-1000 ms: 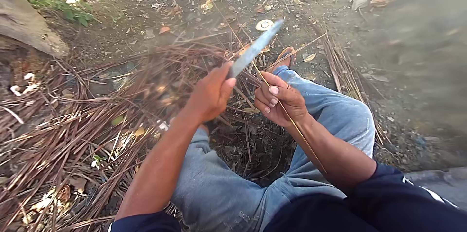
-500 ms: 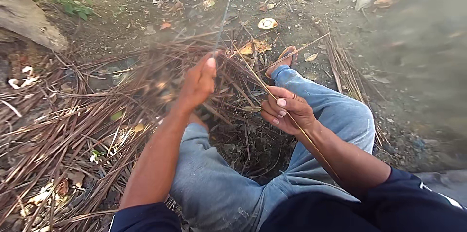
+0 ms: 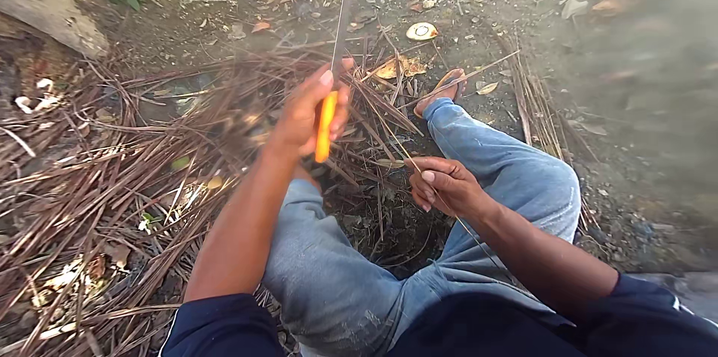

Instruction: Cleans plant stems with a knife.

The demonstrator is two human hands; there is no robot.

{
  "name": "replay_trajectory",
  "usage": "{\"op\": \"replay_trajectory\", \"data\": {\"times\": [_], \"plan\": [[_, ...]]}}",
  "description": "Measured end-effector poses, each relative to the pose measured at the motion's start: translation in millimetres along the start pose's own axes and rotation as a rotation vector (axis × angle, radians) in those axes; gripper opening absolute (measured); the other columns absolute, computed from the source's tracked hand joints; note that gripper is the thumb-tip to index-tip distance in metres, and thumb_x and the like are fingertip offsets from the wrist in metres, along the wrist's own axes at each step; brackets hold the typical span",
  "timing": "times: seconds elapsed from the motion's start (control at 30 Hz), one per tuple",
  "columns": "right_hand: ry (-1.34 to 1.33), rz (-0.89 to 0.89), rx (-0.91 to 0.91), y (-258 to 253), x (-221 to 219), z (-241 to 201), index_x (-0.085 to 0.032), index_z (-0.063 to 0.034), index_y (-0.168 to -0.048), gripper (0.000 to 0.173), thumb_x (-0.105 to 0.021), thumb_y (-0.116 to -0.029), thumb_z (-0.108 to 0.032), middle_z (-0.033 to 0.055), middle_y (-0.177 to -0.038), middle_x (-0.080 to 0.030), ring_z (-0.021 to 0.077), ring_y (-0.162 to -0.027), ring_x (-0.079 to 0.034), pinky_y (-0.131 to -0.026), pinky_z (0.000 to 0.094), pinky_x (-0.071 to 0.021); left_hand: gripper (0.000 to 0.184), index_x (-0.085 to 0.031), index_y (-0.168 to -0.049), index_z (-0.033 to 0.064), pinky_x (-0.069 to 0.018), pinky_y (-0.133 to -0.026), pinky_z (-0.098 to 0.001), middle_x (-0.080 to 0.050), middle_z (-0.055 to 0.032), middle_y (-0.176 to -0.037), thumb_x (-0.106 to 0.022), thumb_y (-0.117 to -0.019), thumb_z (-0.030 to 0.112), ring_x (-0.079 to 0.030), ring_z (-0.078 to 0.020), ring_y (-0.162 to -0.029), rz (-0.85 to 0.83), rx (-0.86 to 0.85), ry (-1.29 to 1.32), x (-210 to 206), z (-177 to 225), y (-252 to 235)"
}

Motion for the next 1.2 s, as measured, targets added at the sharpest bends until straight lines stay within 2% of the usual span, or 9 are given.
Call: {"op": "replay_trajectory", "data": {"times": [0.2, 0.5, 0.63, 0.7, 0.8, 0.87, 0.97, 1.13, 1.2], "plan": [[-0.266, -0.075, -0.109, -25.5, -13.5, -5.2, -0.068, -0.0084, -0.128, 0.033, -0.055, -0.1064, -0.030, -0.0054, -0.067, -0.062, 0.0047, -0.055, -0.058, -0.054, 0.0229, -0.0533, 0.042, -0.045, -0.143, 0.0142, -0.0493, -0.046, -0.0209, -0.061, 0.0007, -0.084, -0.040, -0.1061, 0.035, -0.054, -0.0079, -0.052, -0.039, -0.020, 0.003, -2.5, -3.1, -0.8], [-0.410, -0.002, -0.052, -68.6, -25.4, -17.7, -0.069, -0.0041, -0.118, 0.025, -0.057, -0.1038, -0.020, -0.0035, -0.060, -0.055, 0.0031, -0.046, -0.051, -0.046, 0.0185, -0.0469, 0.049, -0.042, -0.147, 0.0119, -0.0477, -0.047, -0.0186, -0.060, 0.0021, -0.084, -0.044, -0.1040, 0.036, -0.053, -0.0056, -0.053, -0.128, 0.016, -0.067, -15.3, -10.6, 0.5], [-0.299, 0.104, 0.012, -72.3, -22.2, -20.2, -0.068, -0.0061, -0.122, 0.026, -0.053, -0.1042, -0.015, -0.0035, -0.059, -0.053, 0.0038, -0.044, -0.048, -0.044, 0.0187, -0.0452, 0.048, -0.050, -0.147, 0.0011, -0.0460, -0.050, -0.0211, -0.062, -0.0020, -0.085, -0.041, -0.1070, 0.025, -0.052, -0.0056, -0.056, -0.051, -0.128, -0.763, -28.0, -8.5, 5.1], [-0.251, 0.130, 0.048, -73.1, -21.1, -23.5, -0.067, -0.0120, -0.110, 0.016, -0.053, -0.1045, -0.016, -0.0038, -0.058, -0.051, 0.0038, -0.043, -0.047, -0.043, 0.0186, -0.0436, 0.047, -0.056, -0.143, -0.0002, -0.0544, -0.067, -0.0286, -0.066, -0.0083, -0.100, -0.047, -0.1064, 0.027, -0.060, -0.0111, -0.074, -0.091, -0.259, -1.134, -40.1, -12.3, 7.3], [-0.258, 0.176, 0.082, -72.3, -22.6, -27.1, -0.066, -0.0129, -0.096, 0.015, -0.053, -0.1037, -0.015, -0.0030, -0.057, -0.051, 0.0039, -0.043, -0.046, -0.042, 0.0186, -0.0428, 0.049, -0.057, -0.142, 0.0009, -0.0554, -0.063, -0.0385, -0.064, -0.0124, -0.097, -0.046, -0.1062, 0.032, -0.062, -0.0202, -0.073, -0.087, -0.384, -1.390, -44.3, -16.4, 8.2], [-0.281, 0.183, 0.073, -71.2, -24.2, -28.4, -0.067, -0.0120, -0.106, 0.015, -0.052, -0.1042, -0.016, -0.0035, -0.057, -0.050, 0.0038, -0.043, -0.045, -0.042, 0.0184, -0.0422, 0.049, -0.057, -0.142, 0.0007, -0.0547, -0.061, -0.0402, -0.064, -0.0140, -0.096, -0.045, -0.1074, 0.032, -0.062, -0.0231, -0.071, -0.027, -0.422, -1.425, -39.7, -14.1, 8.0], [-0.306, 0.169, 0.054, -67.4, -26.8, -30.0, -0.063, -0.0073, -0.135, 0.034, -0.051, -0.1036, -0.013, -0.0035, -0.057, -0.050, 0.0042, -0.042, -0.046, -0.042, 0.0189, -0.0442, 0.049, -0.052, -0.147, 0.0002, -0.0569, -0.082, -0.0432, -0.068, -0.0189, -0.109, -0.040, -0.1094, 0.030, -0.068, -0.0265, -0.093, 0.109, -0.382, -1.364, -22.2, -3.9, 6.2], [-0.330, 0.120, 0.058, -69.2, -26.7, -31.2, -0.063, -0.0086, -0.133, 0.031, -0.051, -0.1042, -0.014, -0.0036, -0.057, -0.050, 0.0044, -0.043, -0.047, -0.043, 0.0189, -0.0437, 0.049, -0.056, -0.143, -0.0011, -0.0574, -0.073, -0.0409, -0.067, -0.0163, -0.102, -0.041, -0.1087, 0.031, -0.067, -0.0238, -0.084, 0.026, -0.423, -1.373, -35.6, -2.7, 9.8], [-0.315, 0.098, 0.060, -67.5, -26.0, -34.9, -0.063, -0.0073, -0.136, 0.035, -0.051, -0.1037, -0.014, -0.0043, -0.056, -0.050, 0.0037, -0.042, -0.046, -0.042, 0.0185, -0.0433, 0.049, -0.052, -0.147, 0.0017, -0.0568, -0.078, -0.0389, -0.070, -0.0160, -0.105, -0.039, -0.1099, 0.030, -0.067, -0.0202, -0.085, 0.117, -0.327, -1.295, -17.9, 4.0, 5.2]]}}
Point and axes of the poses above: each hand's wrist, its own y-axis away from the middle knuckle, its own x-axis out of the back of the hand, z = x × y, the point moved 4 cm from there along -y, towards the middle knuckle
